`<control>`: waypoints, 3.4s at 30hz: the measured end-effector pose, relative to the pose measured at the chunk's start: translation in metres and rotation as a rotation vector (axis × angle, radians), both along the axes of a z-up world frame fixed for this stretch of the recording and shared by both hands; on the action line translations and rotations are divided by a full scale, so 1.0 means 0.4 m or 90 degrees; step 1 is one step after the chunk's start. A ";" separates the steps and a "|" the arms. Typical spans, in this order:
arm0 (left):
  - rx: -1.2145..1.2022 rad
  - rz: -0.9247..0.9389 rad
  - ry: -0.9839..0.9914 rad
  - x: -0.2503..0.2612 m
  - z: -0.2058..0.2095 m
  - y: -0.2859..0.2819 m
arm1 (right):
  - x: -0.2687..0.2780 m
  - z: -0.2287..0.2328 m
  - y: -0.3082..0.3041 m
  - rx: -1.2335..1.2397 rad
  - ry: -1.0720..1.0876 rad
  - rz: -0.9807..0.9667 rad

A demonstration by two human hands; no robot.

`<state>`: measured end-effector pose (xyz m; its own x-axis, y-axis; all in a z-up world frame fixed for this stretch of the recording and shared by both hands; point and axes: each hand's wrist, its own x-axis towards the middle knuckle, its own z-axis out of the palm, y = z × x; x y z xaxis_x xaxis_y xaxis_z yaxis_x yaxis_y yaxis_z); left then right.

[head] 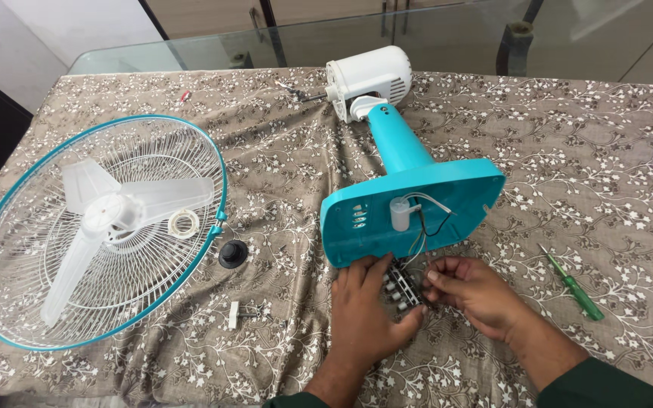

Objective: The person works on the internal wiring of a disassembled electric fan. They connect wires to a small switch module inside the fan base and secure it with a screwdriver. The fan blade and cage remain detached on the table.

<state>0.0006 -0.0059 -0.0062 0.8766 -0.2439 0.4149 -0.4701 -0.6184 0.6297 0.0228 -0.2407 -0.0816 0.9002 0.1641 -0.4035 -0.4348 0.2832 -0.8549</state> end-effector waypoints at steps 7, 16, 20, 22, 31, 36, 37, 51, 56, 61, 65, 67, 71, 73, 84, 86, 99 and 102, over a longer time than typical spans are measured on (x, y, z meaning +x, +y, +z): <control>-0.055 0.014 -0.102 -0.020 -0.013 -0.007 | -0.028 0.026 -0.023 -0.088 0.084 -0.030; 0.099 -0.081 -0.215 -0.012 0.060 -0.073 | -0.070 0.085 0.002 -0.324 -0.088 -0.048; 0.188 -0.110 -0.192 0.007 0.084 -0.111 | -0.089 0.156 0.011 -0.654 -0.169 -0.001; 0.188 -0.117 -0.211 0.016 0.092 -0.119 | -0.091 0.179 0.015 -0.676 -0.176 0.002; 0.166 -0.107 -0.234 0.037 0.091 -0.119 | -0.078 0.088 -0.020 -0.365 -0.065 -0.029; 0.137 -0.107 -0.229 0.046 0.091 -0.120 | -0.069 0.065 -0.038 -0.062 0.011 -0.090; 0.131 -0.101 -0.227 0.048 0.091 -0.119 | -0.071 0.078 -0.035 -0.229 -0.047 -0.097; 0.108 -0.084 -0.209 0.052 0.104 -0.110 | -0.119 0.226 0.045 -0.774 -0.648 -0.125; 0.095 -0.071 -0.228 0.046 0.099 -0.115 | -0.094 0.183 0.063 -0.701 -0.422 -0.168; 0.040 -0.039 -0.176 0.038 0.086 -0.133 | -0.074 0.117 0.055 -0.637 -0.279 -0.178; 0.031 -0.026 -0.162 0.035 0.077 -0.134 | -0.049 0.029 0.033 -0.327 -0.136 -0.200; 0.026 -0.026 -0.164 0.035 0.073 -0.132 | -0.034 -0.006 0.019 -0.117 -0.110 -0.204; 0.029 -0.018 -0.171 0.039 0.067 -0.130 | -0.036 0.014 0.007 -0.191 -0.134 -0.224; 0.036 -0.018 -0.165 0.042 0.063 -0.130 | -0.059 0.062 0.019 -0.341 -0.229 -0.234; 0.019 -0.026 -0.091 0.060 0.050 -0.132 | -0.073 0.158 0.057 -0.648 -0.489 -0.208; 0.026 -0.036 -0.091 0.059 0.048 -0.128 | -0.065 0.137 0.059 -0.673 -0.483 -0.211; 0.013 -0.039 -0.121 0.053 0.048 -0.130 | -0.040 0.058 0.055 -0.652 -0.298 -0.286; 0.006 -0.042 -0.131 0.052 0.050 -0.126 | -0.021 0.041 0.036 -0.096 -0.125 -0.269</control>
<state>0.0215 -0.0562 0.0138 0.7558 -0.3024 0.5808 -0.6275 -0.5881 0.5103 0.0143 -0.2261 -0.0652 0.9369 -0.2794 -0.2102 -0.1345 0.2670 -0.9543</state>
